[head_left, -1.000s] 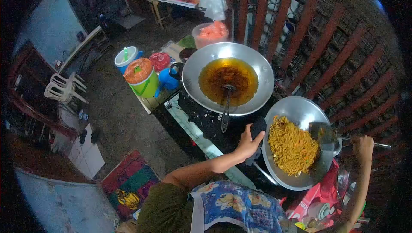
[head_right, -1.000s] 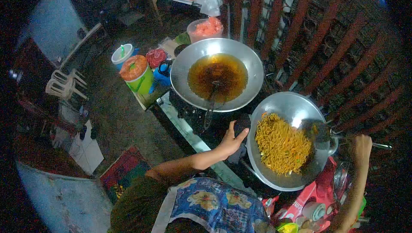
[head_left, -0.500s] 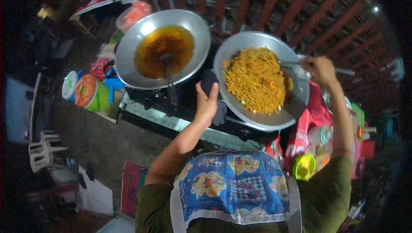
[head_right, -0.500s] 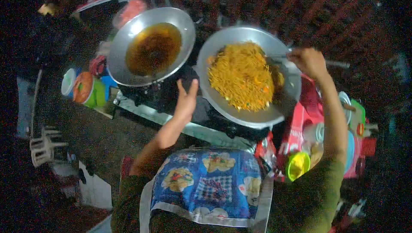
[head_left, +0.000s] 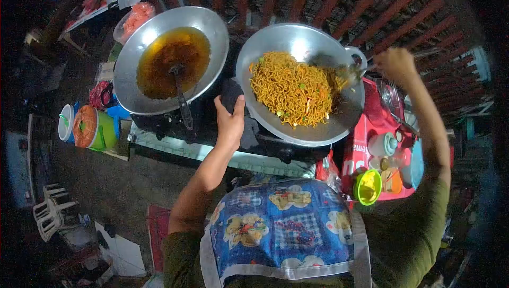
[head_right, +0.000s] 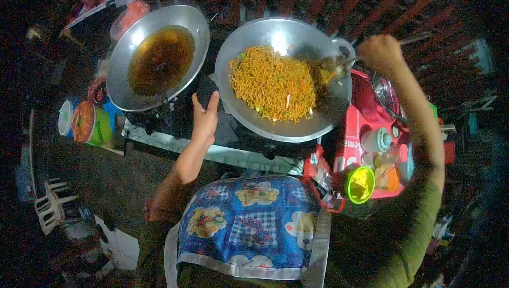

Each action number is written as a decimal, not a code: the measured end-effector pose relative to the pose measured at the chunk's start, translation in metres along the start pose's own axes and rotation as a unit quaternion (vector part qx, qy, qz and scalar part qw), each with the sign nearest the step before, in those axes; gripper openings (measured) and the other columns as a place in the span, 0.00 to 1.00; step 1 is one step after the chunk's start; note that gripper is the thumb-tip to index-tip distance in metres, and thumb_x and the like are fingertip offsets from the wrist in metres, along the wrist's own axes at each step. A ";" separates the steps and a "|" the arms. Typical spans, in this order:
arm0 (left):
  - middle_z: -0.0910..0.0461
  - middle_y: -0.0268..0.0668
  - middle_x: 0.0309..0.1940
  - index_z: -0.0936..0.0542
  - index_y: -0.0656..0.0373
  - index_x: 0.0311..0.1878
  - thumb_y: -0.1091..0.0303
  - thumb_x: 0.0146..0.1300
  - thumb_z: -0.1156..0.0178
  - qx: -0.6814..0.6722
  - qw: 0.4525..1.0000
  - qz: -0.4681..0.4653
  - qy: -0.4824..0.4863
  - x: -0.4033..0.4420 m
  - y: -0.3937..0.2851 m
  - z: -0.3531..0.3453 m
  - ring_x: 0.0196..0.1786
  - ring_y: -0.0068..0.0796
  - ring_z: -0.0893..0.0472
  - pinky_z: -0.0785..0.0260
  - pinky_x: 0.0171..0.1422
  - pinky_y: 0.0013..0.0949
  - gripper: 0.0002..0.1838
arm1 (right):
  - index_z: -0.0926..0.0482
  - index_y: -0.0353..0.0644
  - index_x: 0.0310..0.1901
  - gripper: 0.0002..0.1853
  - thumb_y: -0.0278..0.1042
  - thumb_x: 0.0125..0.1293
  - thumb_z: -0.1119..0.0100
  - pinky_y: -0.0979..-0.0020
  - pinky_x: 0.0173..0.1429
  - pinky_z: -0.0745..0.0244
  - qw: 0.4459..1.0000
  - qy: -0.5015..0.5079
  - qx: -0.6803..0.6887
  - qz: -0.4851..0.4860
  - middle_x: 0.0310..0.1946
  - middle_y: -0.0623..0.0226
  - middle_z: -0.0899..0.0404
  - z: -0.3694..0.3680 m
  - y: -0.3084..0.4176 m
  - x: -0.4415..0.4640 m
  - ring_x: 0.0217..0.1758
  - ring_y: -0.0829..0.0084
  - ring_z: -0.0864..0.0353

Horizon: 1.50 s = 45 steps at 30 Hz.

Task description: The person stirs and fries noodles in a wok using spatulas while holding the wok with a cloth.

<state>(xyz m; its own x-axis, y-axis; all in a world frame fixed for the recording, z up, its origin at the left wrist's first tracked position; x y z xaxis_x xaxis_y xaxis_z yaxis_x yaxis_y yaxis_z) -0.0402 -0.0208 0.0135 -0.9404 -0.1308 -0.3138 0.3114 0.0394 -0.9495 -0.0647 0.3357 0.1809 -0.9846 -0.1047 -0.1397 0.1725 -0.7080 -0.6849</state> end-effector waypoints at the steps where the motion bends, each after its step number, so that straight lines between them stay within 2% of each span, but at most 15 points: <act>1: 0.33 0.48 0.50 0.44 0.63 0.58 0.58 0.61 0.44 0.016 1.000 -0.008 -0.013 0.001 0.003 0.000 0.51 0.34 0.32 0.41 0.55 0.33 0.30 | 0.19 0.55 0.27 0.08 0.43 0.53 0.47 0.64 0.32 0.25 0.999 -0.003 0.035 0.005 0.24 0.65 0.21 -0.041 0.008 0.010 0.27 0.61 0.20; 3: 0.34 0.48 0.50 0.44 0.64 0.58 0.59 0.61 0.45 -0.019 0.999 -0.038 -0.005 0.007 0.018 -0.003 0.51 0.35 0.32 0.41 0.56 0.33 0.29 | 0.20 0.57 0.34 0.09 0.44 0.53 0.46 0.60 0.34 0.25 0.964 -0.154 0.212 0.040 0.26 0.64 0.21 -0.111 0.041 0.021 0.30 0.61 0.20; 5: 0.34 0.49 0.50 0.45 0.64 0.58 0.61 0.62 0.46 -0.054 0.996 -0.073 -0.001 0.008 0.021 -0.006 0.52 0.35 0.33 0.41 0.56 0.33 0.28 | 0.20 0.59 0.38 0.11 0.47 0.54 0.43 0.59 0.40 0.26 0.940 0.037 0.334 -0.064 0.32 0.65 0.20 -0.104 0.076 0.027 0.36 0.61 0.20; 7: 0.35 0.50 0.50 0.46 0.64 0.58 0.63 0.62 0.46 -0.083 0.994 -0.075 -0.011 0.003 0.022 -0.009 0.52 0.36 0.33 0.42 0.57 0.34 0.27 | 0.20 0.59 0.39 0.12 0.48 0.53 0.43 0.59 0.40 0.26 0.908 0.010 0.413 -0.066 0.33 0.63 0.20 -0.094 0.088 0.020 0.37 0.60 0.20; 11: 0.34 0.50 0.49 0.46 0.64 0.58 0.64 0.62 0.46 -0.063 0.995 -0.045 -0.063 -0.005 0.025 -0.015 0.52 0.36 0.34 0.43 0.58 0.35 0.27 | 0.20 0.58 0.40 0.13 0.48 0.54 0.43 0.59 0.39 0.26 0.906 0.046 0.410 -0.091 0.32 0.61 0.20 -0.060 0.064 0.010 0.36 0.60 0.20; 17: 0.34 0.47 0.49 0.44 0.64 0.57 0.64 0.60 0.45 -0.085 0.994 -0.008 -0.071 -0.008 0.015 -0.014 0.53 0.36 0.34 0.44 0.58 0.35 0.27 | 0.19 0.60 0.38 0.11 0.47 0.54 0.44 0.61 0.34 0.25 0.970 -0.048 0.224 -0.080 0.26 0.60 0.20 0.028 0.029 -0.020 0.29 0.61 0.20; 21: 0.36 0.47 0.52 0.44 0.65 0.58 0.63 0.59 0.43 -0.145 0.989 0.024 0.011 0.007 0.021 -0.003 0.54 0.37 0.35 0.44 0.59 0.34 0.30 | 0.19 0.56 0.39 0.11 0.44 0.57 0.47 0.62 0.32 0.26 0.990 -0.076 0.114 -0.041 0.26 0.60 0.21 0.072 0.020 -0.031 0.28 0.61 0.20; 24: 0.37 0.48 0.54 0.45 0.66 0.60 0.61 0.58 0.42 -0.126 0.992 0.028 0.012 0.010 0.021 -0.003 0.56 0.38 0.36 0.44 0.60 0.34 0.32 | 0.19 0.55 0.37 0.11 0.46 0.57 0.47 0.62 0.33 0.26 0.996 0.007 0.063 -0.057 0.26 0.60 0.21 0.070 0.006 -0.023 0.30 0.60 0.20; 27: 0.46 0.52 0.63 0.61 0.61 0.68 0.60 0.58 0.42 -0.099 0.994 0.049 0.021 0.005 0.017 -0.003 0.62 0.41 0.40 0.44 0.63 0.40 0.45 | 0.19 0.57 0.36 0.11 0.48 0.55 0.45 0.62 0.36 0.25 0.994 0.088 0.039 -0.055 0.28 0.62 0.20 0.029 0.002 -0.015 0.31 0.61 0.20; 30: 0.47 0.53 0.63 0.61 0.61 0.68 0.60 0.59 0.43 -0.054 0.998 0.029 0.009 0.005 0.016 -0.004 0.63 0.42 0.40 0.44 0.63 0.40 0.45 | 0.19 0.55 0.37 0.12 0.48 0.54 0.43 0.63 0.41 0.25 0.981 0.078 0.174 -0.038 0.31 0.62 0.20 -0.043 0.044 -0.001 0.35 0.61 0.20; 32: 0.33 0.52 0.49 0.44 0.64 0.57 0.62 0.59 0.44 -0.023 0.999 -0.015 -0.030 0.002 0.014 -0.008 0.52 0.38 0.32 0.41 0.56 0.35 0.29 | 0.20 0.53 0.39 0.13 0.47 0.55 0.45 0.62 0.42 0.25 0.947 0.056 0.310 -0.057 0.34 0.61 0.20 -0.081 0.084 0.012 0.36 0.61 0.20; 34: 0.32 0.51 0.48 0.44 0.63 0.56 0.62 0.60 0.44 -0.028 0.999 -0.023 -0.031 0.002 0.014 -0.010 0.51 0.37 0.31 0.40 0.55 0.35 0.27 | 0.20 0.52 0.41 0.14 0.47 0.57 0.48 0.63 0.42 0.24 0.931 0.037 0.361 -0.051 0.35 0.60 0.20 -0.091 0.110 0.021 0.36 0.61 0.19; 36: 0.31 0.51 0.46 0.43 0.63 0.55 0.63 0.60 0.44 -0.029 0.999 -0.026 -0.032 0.002 0.014 -0.008 0.49 0.37 0.30 0.39 0.53 0.35 0.26 | 0.20 0.51 0.42 0.16 0.48 0.56 0.45 0.65 0.41 0.26 0.860 0.016 0.503 -0.084 0.34 0.58 0.20 -0.097 0.119 0.028 0.36 0.60 0.20; 42: 0.31 0.49 0.46 0.43 0.62 0.56 0.64 0.60 0.44 -0.054 0.998 -0.012 -0.005 0.005 0.016 -0.005 0.48 0.37 0.30 0.38 0.52 0.34 0.26 | 0.19 0.50 0.38 0.13 0.46 0.54 0.41 0.64 0.39 0.28 0.858 0.052 0.503 -0.090 0.31 0.58 0.20 -0.057 0.067 0.015 0.34 0.63 0.20; 45: 0.40 0.51 0.58 0.57 0.62 0.67 0.64 0.60 0.43 -0.050 0.998 0.013 0.028 0.009 0.016 -0.004 0.56 0.37 0.35 0.38 0.56 0.34 0.40 | 0.19 0.52 0.38 0.13 0.47 0.54 0.41 0.64 0.40 0.27 0.886 0.050 0.447 -0.113 0.32 0.59 0.20 -0.025 0.048 0.003 0.35 0.61 0.20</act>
<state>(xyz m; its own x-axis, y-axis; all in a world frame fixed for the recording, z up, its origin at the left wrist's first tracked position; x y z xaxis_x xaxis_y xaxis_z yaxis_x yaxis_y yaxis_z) -0.0441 -0.0179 -0.0044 -0.9395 -0.0721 -0.3348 0.3228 0.1401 -0.9360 -0.0587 0.3193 0.1298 -0.9764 0.1408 -0.1637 -0.1629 -0.9780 0.1304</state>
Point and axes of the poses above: each hand's wrist, its own x-axis towards the middle knuckle, its own z-axis out of the back of the hand, y = z × x, the point moved 1 cm from there along x, towards the middle knuckle
